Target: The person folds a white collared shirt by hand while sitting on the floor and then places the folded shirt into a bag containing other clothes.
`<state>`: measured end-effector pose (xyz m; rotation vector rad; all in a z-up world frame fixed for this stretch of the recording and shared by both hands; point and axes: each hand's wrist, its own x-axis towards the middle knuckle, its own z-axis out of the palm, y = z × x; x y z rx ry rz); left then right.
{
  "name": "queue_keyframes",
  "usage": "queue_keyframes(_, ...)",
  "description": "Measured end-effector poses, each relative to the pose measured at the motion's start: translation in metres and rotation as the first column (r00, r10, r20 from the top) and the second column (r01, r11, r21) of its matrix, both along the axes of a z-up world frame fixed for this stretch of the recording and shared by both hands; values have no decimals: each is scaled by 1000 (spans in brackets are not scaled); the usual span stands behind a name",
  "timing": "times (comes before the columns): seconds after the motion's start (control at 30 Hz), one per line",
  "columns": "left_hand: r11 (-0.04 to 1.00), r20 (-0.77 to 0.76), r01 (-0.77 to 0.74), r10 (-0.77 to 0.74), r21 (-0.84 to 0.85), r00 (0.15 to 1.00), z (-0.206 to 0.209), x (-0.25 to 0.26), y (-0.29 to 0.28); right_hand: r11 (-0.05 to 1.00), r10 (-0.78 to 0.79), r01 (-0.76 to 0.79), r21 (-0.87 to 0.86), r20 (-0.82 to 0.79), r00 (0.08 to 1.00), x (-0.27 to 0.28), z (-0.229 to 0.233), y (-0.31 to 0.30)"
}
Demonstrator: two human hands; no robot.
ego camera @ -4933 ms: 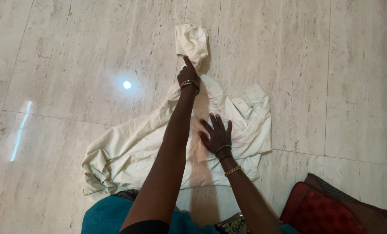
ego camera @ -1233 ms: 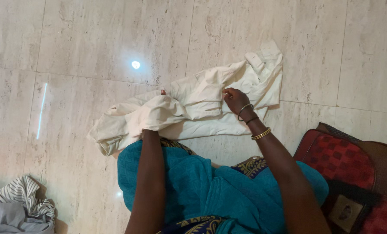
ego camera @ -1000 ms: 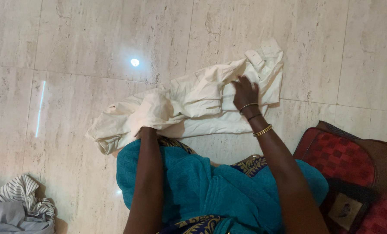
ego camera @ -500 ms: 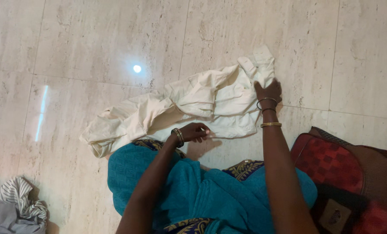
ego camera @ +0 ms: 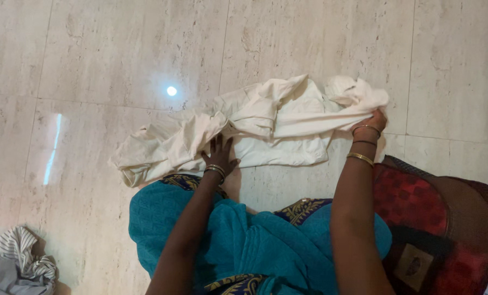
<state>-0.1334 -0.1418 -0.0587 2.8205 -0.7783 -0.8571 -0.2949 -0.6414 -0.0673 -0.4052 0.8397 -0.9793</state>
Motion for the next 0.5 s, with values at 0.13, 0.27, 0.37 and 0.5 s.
queue_keyframes(0.13, 993, -42, 62, -58, 98, 997, 4, 4, 3, 983, 146, -134, 124, -95, 985, -22, -10, 28)
queue_keyframes(0.27, 986, -28, 95, -93, 135, 995, -2, 0, 2, 978, 155, -207, -3, -652, 743, -17, -7, 15)
queue_keyframes(0.37, 987, -65, 100, -92, 125, 994, 4, 1, 2, 883, -138, -134, -450, -522, 842, 10, 27, 7)
queue_keyframes(0.5, 999, -101, 32, -31, 12, 994, 17, 15, 7, 796, 173, -227, -561, -149, 974, 57, 131, 71)
